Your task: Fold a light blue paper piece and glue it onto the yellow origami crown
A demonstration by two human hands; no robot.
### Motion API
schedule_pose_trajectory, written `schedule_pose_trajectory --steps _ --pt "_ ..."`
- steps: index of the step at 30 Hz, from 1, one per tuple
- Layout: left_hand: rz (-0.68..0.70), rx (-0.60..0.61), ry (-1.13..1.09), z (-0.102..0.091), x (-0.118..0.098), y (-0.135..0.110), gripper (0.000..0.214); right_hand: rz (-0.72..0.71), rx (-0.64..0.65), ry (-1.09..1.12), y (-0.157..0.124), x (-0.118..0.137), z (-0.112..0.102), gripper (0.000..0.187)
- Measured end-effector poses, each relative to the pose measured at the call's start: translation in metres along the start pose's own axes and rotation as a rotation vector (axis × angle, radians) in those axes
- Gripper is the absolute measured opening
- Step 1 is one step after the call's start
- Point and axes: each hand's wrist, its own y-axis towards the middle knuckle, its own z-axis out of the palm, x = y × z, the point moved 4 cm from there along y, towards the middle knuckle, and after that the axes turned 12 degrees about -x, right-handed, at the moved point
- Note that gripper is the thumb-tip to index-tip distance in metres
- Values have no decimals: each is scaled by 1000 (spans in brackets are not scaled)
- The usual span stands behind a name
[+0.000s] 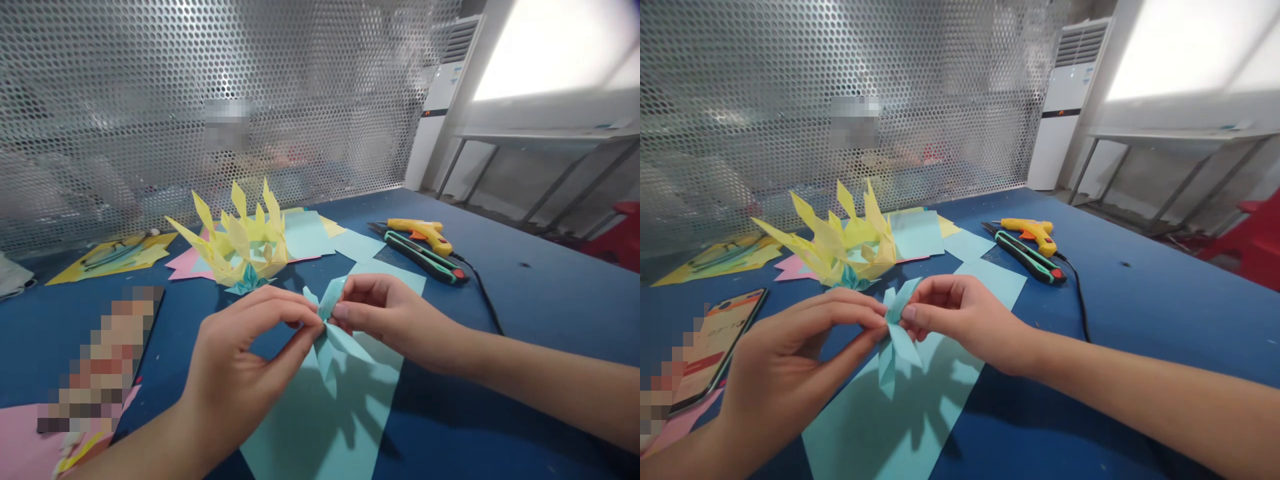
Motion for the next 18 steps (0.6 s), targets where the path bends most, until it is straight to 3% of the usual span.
schedule_pose_trajectory --steps 7,13,18 --pt "-190 -30 -118 0 8 -2 13 -14 -6 -28 -1 -2 0 22" --pt "-452 -79 -241 2 13 -2 23 -46 -9 -68 -2 -2 0 22" --pt "-543 -1 -299 6 12 -1 17 -94 11 -68 -3 -1 1 16"
